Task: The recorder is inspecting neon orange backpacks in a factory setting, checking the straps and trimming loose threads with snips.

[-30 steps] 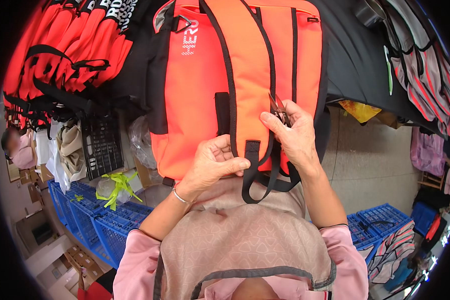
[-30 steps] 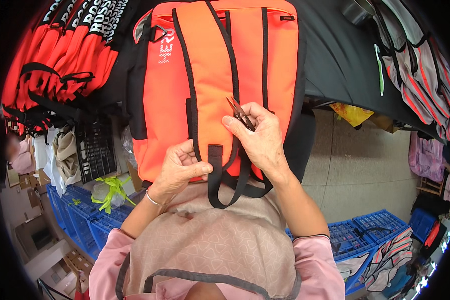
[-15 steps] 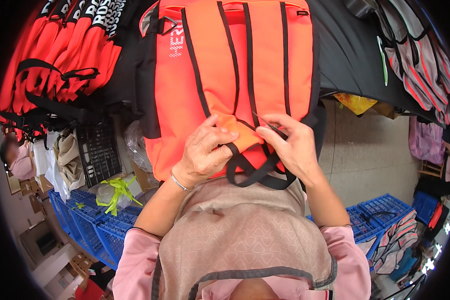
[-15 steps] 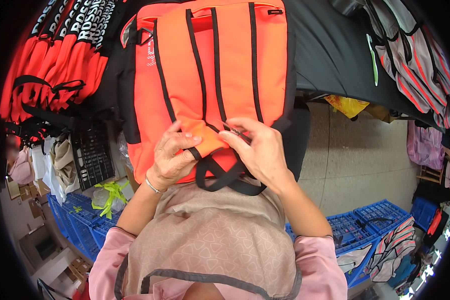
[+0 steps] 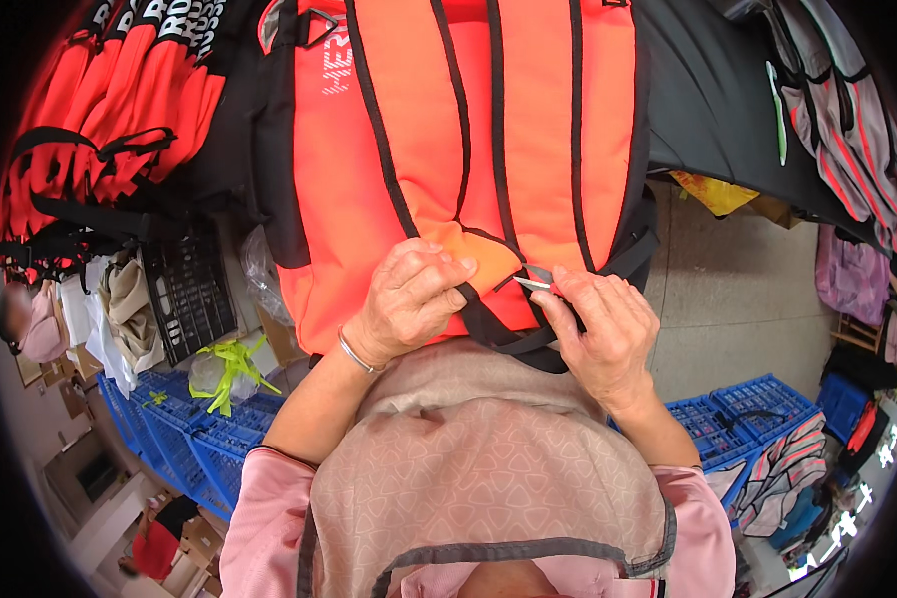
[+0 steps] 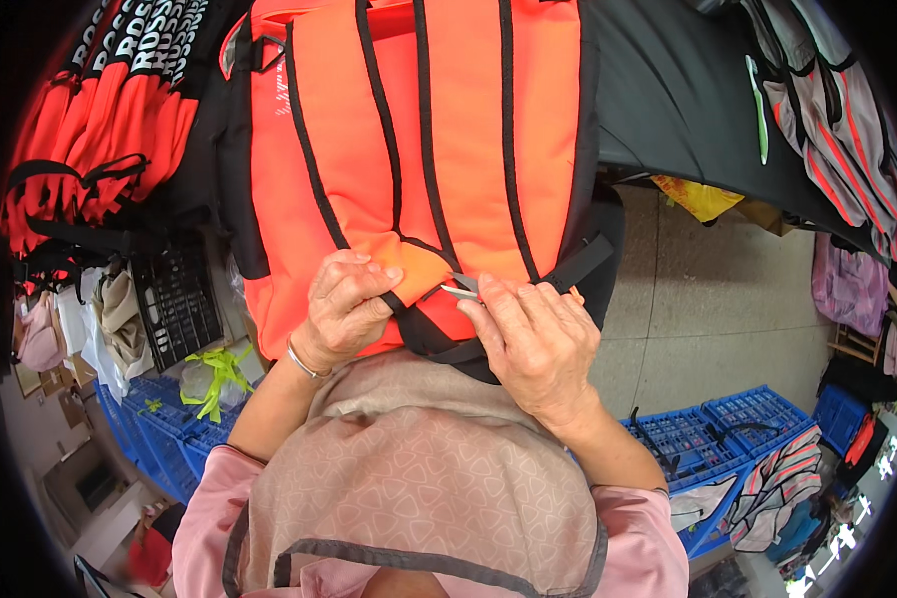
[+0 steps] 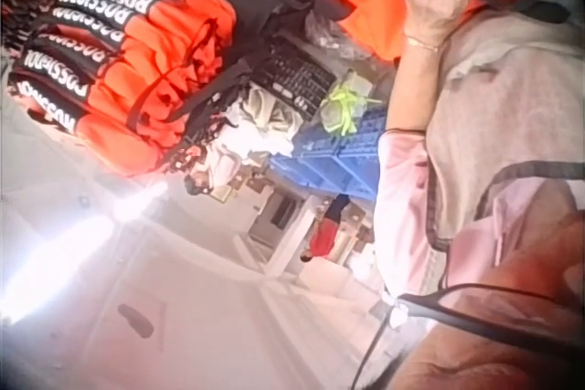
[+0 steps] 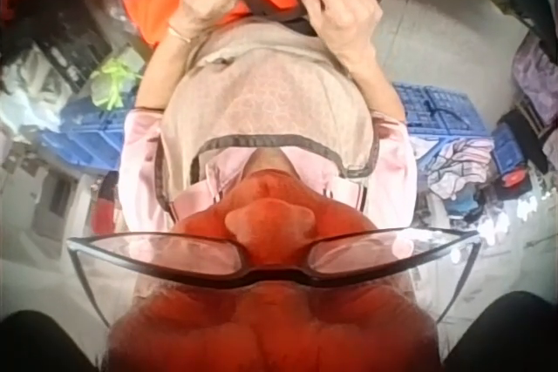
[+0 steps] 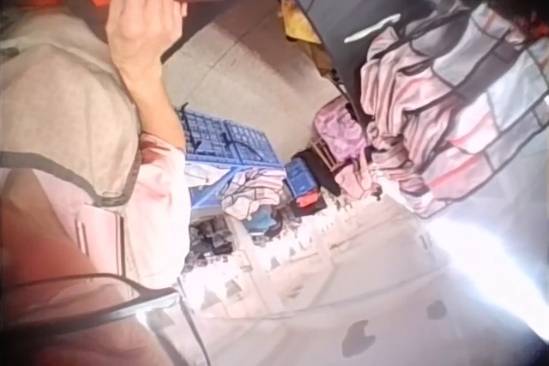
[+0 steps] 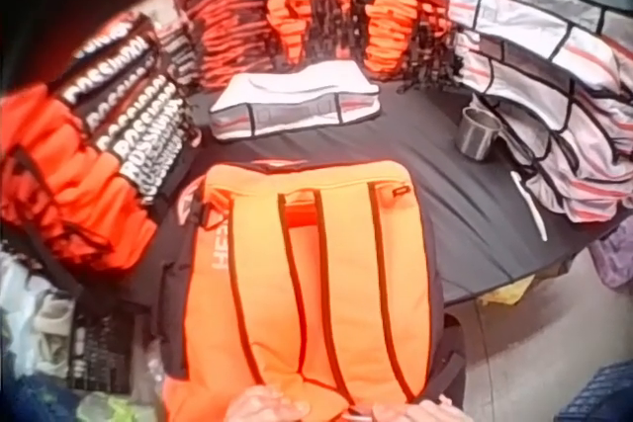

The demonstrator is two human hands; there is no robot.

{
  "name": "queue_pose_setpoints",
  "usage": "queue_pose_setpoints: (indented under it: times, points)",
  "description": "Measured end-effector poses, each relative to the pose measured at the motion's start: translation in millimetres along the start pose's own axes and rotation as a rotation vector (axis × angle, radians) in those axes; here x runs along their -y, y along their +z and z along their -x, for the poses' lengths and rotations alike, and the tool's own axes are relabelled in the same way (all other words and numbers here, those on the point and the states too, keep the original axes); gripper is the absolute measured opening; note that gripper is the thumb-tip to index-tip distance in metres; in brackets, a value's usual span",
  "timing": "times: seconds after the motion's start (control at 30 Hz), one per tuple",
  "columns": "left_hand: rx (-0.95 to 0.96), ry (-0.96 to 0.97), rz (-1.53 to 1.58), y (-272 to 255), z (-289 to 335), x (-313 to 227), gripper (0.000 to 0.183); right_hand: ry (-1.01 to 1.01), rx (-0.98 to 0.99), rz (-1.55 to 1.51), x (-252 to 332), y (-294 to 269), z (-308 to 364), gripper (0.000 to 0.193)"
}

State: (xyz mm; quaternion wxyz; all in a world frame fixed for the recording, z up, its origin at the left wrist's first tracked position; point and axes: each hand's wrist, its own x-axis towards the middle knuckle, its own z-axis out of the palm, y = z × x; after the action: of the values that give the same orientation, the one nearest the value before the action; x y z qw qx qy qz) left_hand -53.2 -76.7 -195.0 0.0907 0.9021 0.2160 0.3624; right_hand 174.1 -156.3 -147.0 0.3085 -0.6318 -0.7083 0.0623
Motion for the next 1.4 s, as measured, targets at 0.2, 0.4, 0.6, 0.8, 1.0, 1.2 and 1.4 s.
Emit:
queue_pose_setpoints:
  times: [0.2,0.4,0.6,0.8,1.0,1.2,1.4]
  points:
    - [0.01,-0.003,0.006,-0.1,-0.8,-1.2,0.012,-0.055,0.001,0.044,-0.4,0.1,-1.9,0.026]
    - [0.019,-0.005,0.008,-1.5,-2.2,-0.9,0.011,-0.087,0.013,0.076,-0.9,0.6,-2.3,0.026]
    - [0.032,-0.012,0.016,-2.8,-5.0,-1.7,0.009,-0.147,-0.016,0.127,-5.9,4.3,0.3,0.027]
    - [0.042,-0.018,0.009,-2.7,-4.0,-1.5,0.009,-0.181,-0.008,0.142,-6.8,3.1,-1.2,0.028]
    - [0.065,-0.023,0.016,-4.2,-7.0,-1.7,0.009,-0.195,-0.007,0.149,-7.6,3.0,-1.5,0.028]
    - [0.06,-0.021,0.025,-3.3,-6.3,-1.1,0.009,-0.207,0.01,0.164,-6.5,3.0,-1.9,0.027]
    - [0.055,-0.045,0.052,-4.6,-4.9,1.7,0.009,-0.104,0.114,-0.099,-15.1,6.8,-3.5,0.028]
